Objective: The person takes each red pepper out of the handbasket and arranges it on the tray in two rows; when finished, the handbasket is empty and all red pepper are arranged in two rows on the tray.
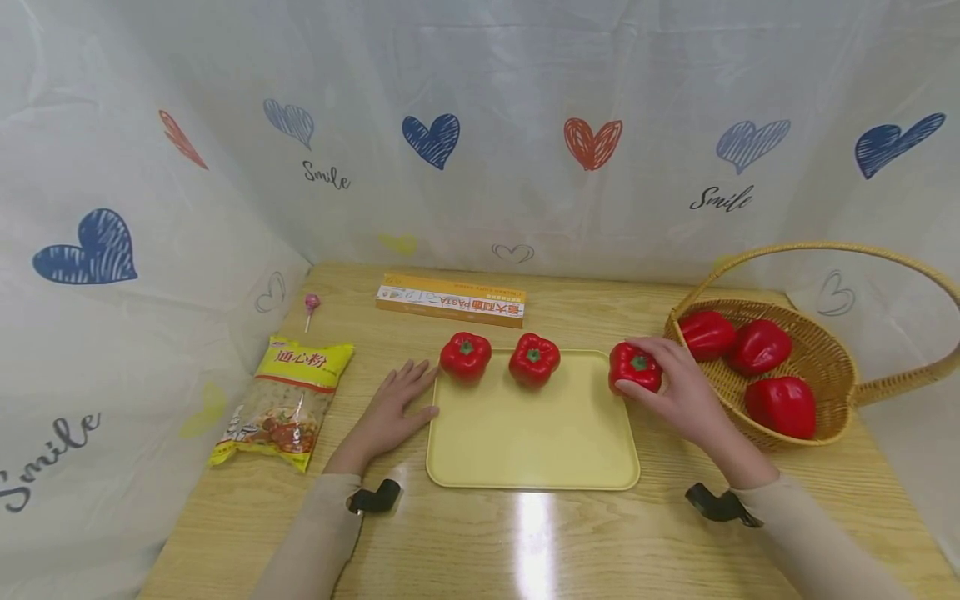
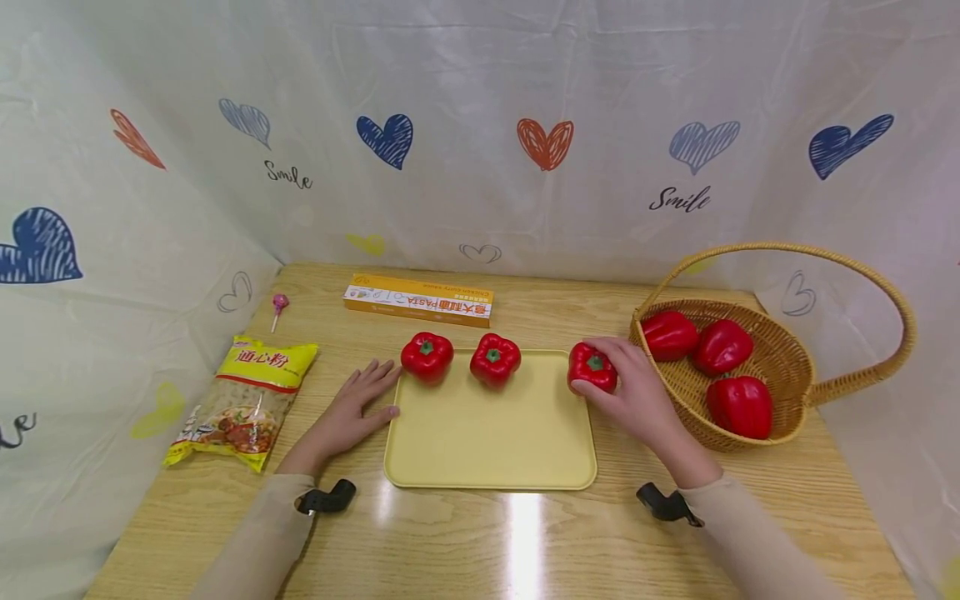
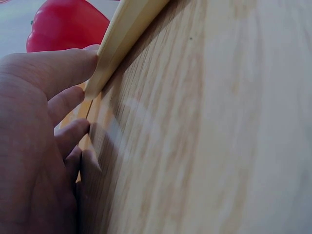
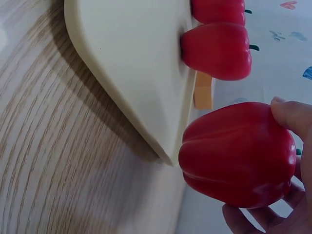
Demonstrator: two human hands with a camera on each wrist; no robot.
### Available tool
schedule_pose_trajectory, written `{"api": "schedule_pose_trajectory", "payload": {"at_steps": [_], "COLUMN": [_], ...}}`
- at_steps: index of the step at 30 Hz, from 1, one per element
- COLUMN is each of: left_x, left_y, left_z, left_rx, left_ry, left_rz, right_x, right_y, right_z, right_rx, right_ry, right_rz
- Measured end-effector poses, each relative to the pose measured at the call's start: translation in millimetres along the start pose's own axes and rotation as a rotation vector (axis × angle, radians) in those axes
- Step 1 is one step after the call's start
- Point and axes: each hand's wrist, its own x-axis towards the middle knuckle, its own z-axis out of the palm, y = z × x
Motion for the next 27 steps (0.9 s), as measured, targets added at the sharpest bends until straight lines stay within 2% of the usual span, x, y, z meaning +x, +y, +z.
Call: {"api": "schedule_pose_trajectory", "payload": {"at_steps": [27], "left_x": [0.2], "left_y": [-3.5], "left_z": [1.3], "left_rx": [0.001], "left_ry": [-0.002], "left_rz": [-0.001], "right_x": [26.4], "right_y": [3.8], "right_z": [36.5], "right_rx": [0.051], "right_ry": [-0.064], "right_rz": [0.063]}}
